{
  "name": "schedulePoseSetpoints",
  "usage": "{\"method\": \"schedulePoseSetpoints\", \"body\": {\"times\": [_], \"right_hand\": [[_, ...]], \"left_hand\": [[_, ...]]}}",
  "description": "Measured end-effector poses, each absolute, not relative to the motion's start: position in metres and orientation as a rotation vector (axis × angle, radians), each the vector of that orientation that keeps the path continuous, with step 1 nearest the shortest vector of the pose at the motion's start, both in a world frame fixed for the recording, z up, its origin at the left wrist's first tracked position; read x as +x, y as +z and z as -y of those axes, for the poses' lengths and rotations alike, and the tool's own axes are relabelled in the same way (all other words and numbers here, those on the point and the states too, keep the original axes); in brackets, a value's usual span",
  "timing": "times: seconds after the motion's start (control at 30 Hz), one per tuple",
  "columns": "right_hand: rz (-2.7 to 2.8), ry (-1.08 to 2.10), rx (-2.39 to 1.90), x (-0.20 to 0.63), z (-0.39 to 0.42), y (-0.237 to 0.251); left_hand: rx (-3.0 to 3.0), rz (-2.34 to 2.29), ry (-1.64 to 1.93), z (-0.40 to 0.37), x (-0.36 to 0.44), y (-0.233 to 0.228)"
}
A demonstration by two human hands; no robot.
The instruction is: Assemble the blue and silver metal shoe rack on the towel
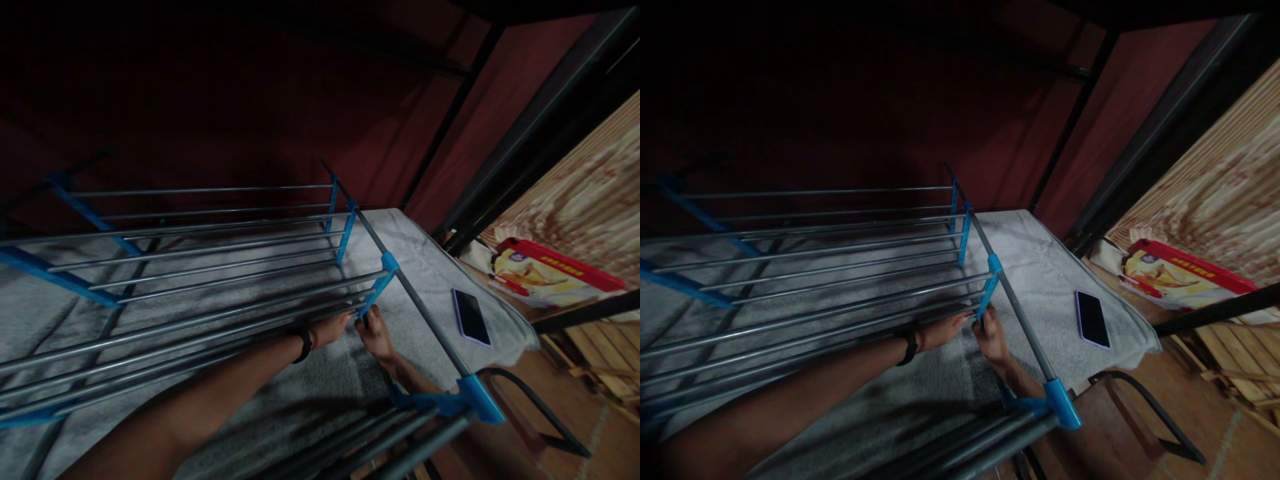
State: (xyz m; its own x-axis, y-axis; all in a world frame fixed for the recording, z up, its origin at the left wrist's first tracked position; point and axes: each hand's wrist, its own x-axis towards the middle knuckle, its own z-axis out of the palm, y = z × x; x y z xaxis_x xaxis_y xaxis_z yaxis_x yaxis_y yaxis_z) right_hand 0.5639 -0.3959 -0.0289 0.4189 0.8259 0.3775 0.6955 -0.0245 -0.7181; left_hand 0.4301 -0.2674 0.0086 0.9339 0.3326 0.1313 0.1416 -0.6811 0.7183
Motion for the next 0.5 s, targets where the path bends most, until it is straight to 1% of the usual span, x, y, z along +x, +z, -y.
{"method": "schedulePoseSetpoints", "body": {"times": [0.13,0.37,0.5], "right_hand": [[1.335,0.168,-1.736,0.5628,0.3962,-0.0274],[1.352,0.118,-1.773,0.5608,0.3960,-0.0275],[1.369,0.096,-1.770,0.5594,0.3965,-0.0281]], "left_hand": [[2.301,-0.344,0.348,0.2720,0.4275,0.0132],[2.319,-0.420,0.406,0.2757,0.4280,0.0041],[2.367,-0.399,0.398,0.2766,0.4270,0.0078]]}}
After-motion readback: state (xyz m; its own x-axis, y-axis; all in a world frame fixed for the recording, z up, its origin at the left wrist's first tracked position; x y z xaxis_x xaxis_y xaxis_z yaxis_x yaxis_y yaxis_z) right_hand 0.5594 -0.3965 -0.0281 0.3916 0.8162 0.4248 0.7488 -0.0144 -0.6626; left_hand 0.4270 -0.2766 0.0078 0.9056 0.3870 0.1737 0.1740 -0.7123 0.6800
